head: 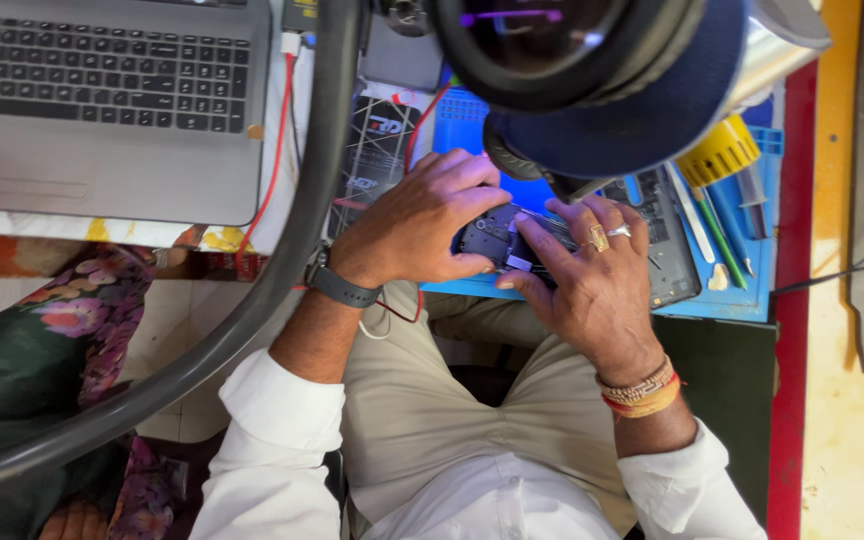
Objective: The person repairs a disassembled smartphone at a workbench. They hold the phone chassis, manipulate internal components with their fingers, reposition the device repeatedly, and use a screwdriver and tweezers on the internals while working under a microscope, with the phone body and back cover resting on the blue mat.
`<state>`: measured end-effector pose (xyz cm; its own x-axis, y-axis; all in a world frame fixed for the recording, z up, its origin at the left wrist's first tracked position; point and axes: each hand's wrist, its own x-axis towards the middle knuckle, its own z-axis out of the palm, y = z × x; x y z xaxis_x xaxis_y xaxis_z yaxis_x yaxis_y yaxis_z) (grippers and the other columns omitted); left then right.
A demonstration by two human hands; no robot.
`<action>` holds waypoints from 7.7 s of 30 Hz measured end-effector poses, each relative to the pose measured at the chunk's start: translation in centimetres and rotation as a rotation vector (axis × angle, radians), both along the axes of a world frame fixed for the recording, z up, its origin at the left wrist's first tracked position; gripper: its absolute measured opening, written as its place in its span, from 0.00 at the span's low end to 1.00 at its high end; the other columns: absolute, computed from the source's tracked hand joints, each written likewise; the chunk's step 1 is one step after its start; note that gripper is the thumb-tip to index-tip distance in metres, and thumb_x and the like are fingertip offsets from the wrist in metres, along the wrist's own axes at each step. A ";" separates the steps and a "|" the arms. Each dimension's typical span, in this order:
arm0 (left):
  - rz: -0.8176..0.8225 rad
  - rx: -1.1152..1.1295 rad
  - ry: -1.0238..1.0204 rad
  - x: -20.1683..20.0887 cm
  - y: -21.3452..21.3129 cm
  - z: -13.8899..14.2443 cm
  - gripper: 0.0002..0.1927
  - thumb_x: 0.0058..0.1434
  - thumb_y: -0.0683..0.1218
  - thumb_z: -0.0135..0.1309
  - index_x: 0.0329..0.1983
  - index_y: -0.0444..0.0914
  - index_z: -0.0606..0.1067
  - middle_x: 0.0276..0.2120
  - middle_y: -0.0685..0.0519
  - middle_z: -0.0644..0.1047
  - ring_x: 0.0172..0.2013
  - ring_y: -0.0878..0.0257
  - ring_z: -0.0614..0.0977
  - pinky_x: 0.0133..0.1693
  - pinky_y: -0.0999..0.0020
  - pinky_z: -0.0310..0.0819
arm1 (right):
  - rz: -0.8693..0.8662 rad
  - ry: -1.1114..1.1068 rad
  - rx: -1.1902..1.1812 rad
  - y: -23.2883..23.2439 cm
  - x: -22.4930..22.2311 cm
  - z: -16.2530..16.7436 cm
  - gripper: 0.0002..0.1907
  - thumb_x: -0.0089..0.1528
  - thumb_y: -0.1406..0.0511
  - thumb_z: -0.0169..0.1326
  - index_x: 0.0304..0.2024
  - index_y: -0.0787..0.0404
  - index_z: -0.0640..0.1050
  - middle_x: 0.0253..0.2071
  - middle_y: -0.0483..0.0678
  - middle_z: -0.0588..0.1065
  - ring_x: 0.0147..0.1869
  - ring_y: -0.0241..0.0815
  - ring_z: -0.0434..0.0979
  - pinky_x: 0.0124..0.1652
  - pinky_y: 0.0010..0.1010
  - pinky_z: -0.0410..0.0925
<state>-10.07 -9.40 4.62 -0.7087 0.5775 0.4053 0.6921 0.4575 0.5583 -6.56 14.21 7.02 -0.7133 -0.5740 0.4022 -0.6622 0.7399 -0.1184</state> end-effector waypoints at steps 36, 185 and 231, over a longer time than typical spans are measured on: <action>0.114 0.152 0.123 2.4 -0.5 -0.1 0.36 0.49 0.53 0.74 0.57 0.31 0.75 0.52 0.44 0.73 0.55 0.46 0.74 0.56 0.53 0.69 | -0.061 -0.174 0.014 2.7 1.5 0.8 0.53 0.47 0.56 0.72 0.71 0.65 0.66 0.51 0.52 0.79 0.54 0.54 0.77 0.56 0.47 0.64; 0.572 1.083 -0.753 17.9 9.1 -6.3 0.14 0.61 0.37 0.64 0.46 0.33 0.71 0.36 0.52 0.81 0.35 0.71 0.82 0.38 0.73 0.80 | -0.138 -1.329 -1.206 3.5 12.7 -5.7 0.13 0.66 0.73 0.56 0.53 0.72 0.79 0.45 0.51 0.82 0.45 0.34 0.82 0.46 0.27 0.76; 0.443 0.873 -0.737 17.9 9.5 -6.8 0.11 0.73 0.46 0.54 0.43 0.32 0.77 0.27 0.55 0.76 0.29 0.74 0.72 0.30 0.73 0.68 | -0.213 -1.264 -1.201 4.6 11.8 -6.7 0.08 0.62 0.74 0.60 0.44 0.71 0.80 0.39 0.47 0.80 0.41 0.32 0.78 0.42 0.24 0.71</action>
